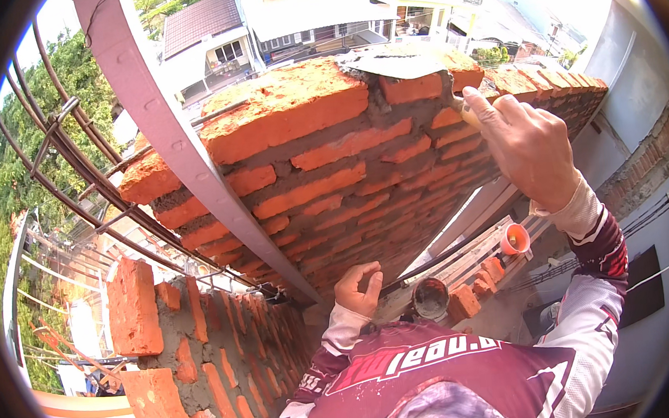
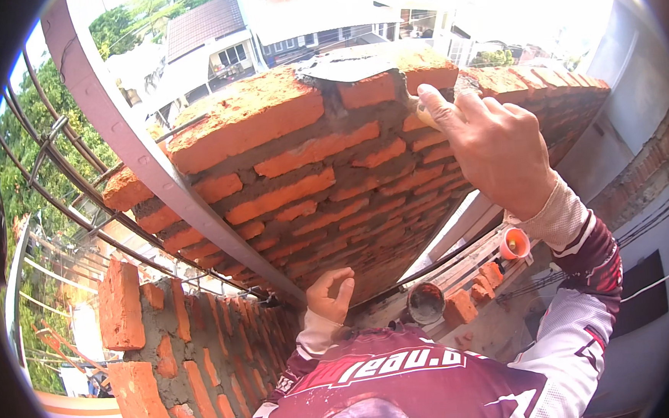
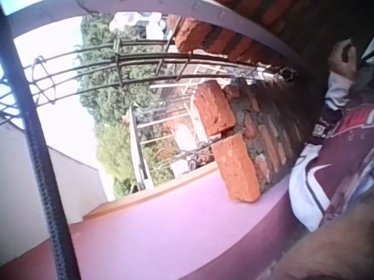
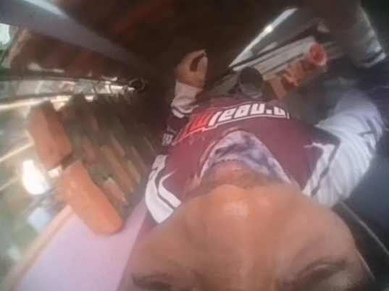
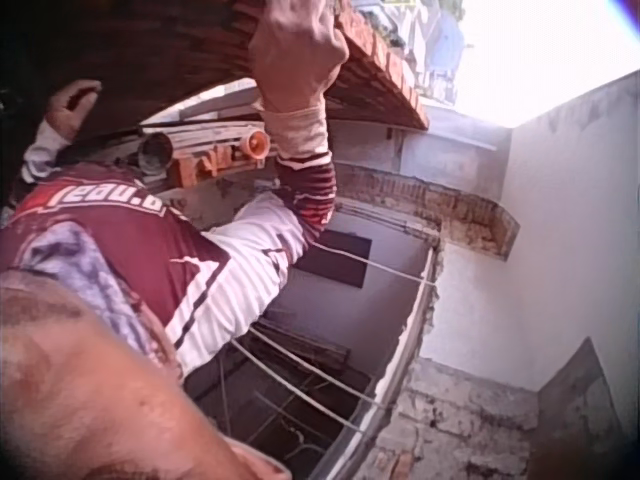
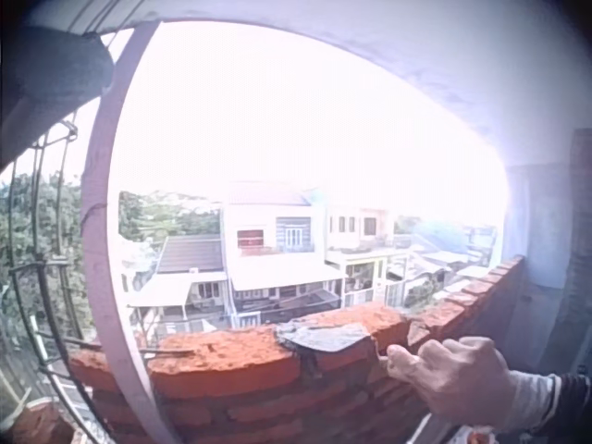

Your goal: The person builds a brick wall by applying mortar with a trowel, placing bricks, and tapping them into alignment. The person repeatedly scoops mortar from a bucket, spreads it on the wall, and adjusts bricks to maintain a level course.

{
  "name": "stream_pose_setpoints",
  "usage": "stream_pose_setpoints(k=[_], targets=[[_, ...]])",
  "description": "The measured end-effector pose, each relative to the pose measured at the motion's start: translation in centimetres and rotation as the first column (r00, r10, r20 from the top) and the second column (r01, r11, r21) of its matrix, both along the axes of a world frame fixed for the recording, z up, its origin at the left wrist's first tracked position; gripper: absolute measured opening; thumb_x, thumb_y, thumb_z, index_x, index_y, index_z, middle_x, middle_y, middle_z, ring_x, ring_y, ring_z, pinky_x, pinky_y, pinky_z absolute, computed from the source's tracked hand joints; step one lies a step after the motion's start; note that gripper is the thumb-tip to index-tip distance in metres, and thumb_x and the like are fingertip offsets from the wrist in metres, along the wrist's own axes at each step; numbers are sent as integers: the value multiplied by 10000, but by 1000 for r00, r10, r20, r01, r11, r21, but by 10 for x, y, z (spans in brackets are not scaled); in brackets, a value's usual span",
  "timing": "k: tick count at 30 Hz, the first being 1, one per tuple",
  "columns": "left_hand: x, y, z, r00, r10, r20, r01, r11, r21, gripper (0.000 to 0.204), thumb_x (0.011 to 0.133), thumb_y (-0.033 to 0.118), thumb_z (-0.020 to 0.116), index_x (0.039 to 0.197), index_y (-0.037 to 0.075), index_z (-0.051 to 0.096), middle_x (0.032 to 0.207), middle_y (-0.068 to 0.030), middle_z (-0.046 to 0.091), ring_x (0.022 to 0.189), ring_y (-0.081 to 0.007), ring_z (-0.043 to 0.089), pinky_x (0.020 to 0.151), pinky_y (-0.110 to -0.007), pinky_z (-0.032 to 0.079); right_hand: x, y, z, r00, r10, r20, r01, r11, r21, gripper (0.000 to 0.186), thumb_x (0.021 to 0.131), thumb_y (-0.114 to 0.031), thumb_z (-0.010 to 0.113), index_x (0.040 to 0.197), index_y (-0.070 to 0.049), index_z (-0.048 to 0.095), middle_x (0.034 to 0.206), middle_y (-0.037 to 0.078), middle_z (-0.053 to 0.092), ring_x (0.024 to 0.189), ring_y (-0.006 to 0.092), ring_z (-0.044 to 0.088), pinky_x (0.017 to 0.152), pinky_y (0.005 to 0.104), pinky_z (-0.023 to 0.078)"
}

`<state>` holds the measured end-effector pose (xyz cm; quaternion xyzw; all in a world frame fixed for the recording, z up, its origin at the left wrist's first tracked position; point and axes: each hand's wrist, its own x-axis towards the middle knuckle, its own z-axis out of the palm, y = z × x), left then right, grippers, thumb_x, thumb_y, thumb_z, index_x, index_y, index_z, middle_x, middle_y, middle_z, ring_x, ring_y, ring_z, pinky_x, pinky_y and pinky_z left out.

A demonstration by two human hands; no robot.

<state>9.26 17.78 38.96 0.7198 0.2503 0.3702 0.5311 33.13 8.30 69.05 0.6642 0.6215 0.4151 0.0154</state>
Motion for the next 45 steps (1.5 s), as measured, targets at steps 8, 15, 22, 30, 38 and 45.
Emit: stream_pose_setpoints(k=[8, 15, 22, 30, 38, 45], targets=[[3, 10, -6, 999, -18, -45, 19, 1000, 14, 213, 932, 142, 721, 1106, 20, 742, 1058, -123, 766, 1022, -215, 721, 925, -329, 537, 21, -23, -82, 577, 329, -748, -165, 943, 288, 447, 831, 5, 570, 1275, 47, 598, 1045, 223, 643, 916, 362, 660, 827, 396, 531], [20, 0, -15, 992, -103, -77, 103, 995, -1, 210, 946, 130, 717, 1115, 5, 734, 1053, -118, 763, 1015, -209, 720, 908, -328, 542, 40, 18, -160, 769, 350, -535, -158, 915, 372, 442, 890, -153, 713, 1286, 17, 614, 972, 173, 669, 818, 361, 677, 702, 427, 554], [37, -24, -24, 983, -108, -151, 116, 992, 45, 243, 909, 140, 731, 1108, -1, 733, 1045, -163, 747, 992, -278, 728, 894, -352, 550, 50, -4, -242, 457, 441, -772, -5, 869, 494, 406, 1000, -184, 598, 1319, 68, 585, 1022, 228, 668, 883, 372, 677, 784, 412, 532], [65, -63, -51, 908, -210, -362, 191, 978, -88, 297, 893, 139, 755, 1157, 8, 716, 1062, -150, 746, 988, -248, 734, 901, -339, 558, 61, -156, -486, -150, -205, -967, 326, 913, -244, 327, 995, -287, 600, 1115, 13, 647, 948, 268, 691, 880, 449, 687, 763, 482, 529], [120, -100, -110, 539, -478, -694, 251, 877, -409, 383, 857, 115, 807, 1218, 41, 703, 841, -42, 733, 762, -75, 672, 681, -276, 537, 26, -327, -754, -844, -458, -278, 141, 310, -940, 549, 965, -431, 508, 1316, -32, 644, 1355, 281, 617, 1277, 466, 577, 1060, 528, 472], [93, -117, -240, 322, -563, -761, 135, 823, -552, 384, 912, 184, 792, 1238, 19, 675, 872, -45, 733, 765, -96, 665, 759, -277, 562, 53, -323, -830, -826, -550, -123, 31, 174, -984, 376, 912, -242, 659, 1255, -95, 704, 1308, 197, 681, 1234, 369, 648, 1022, 482, 532]])
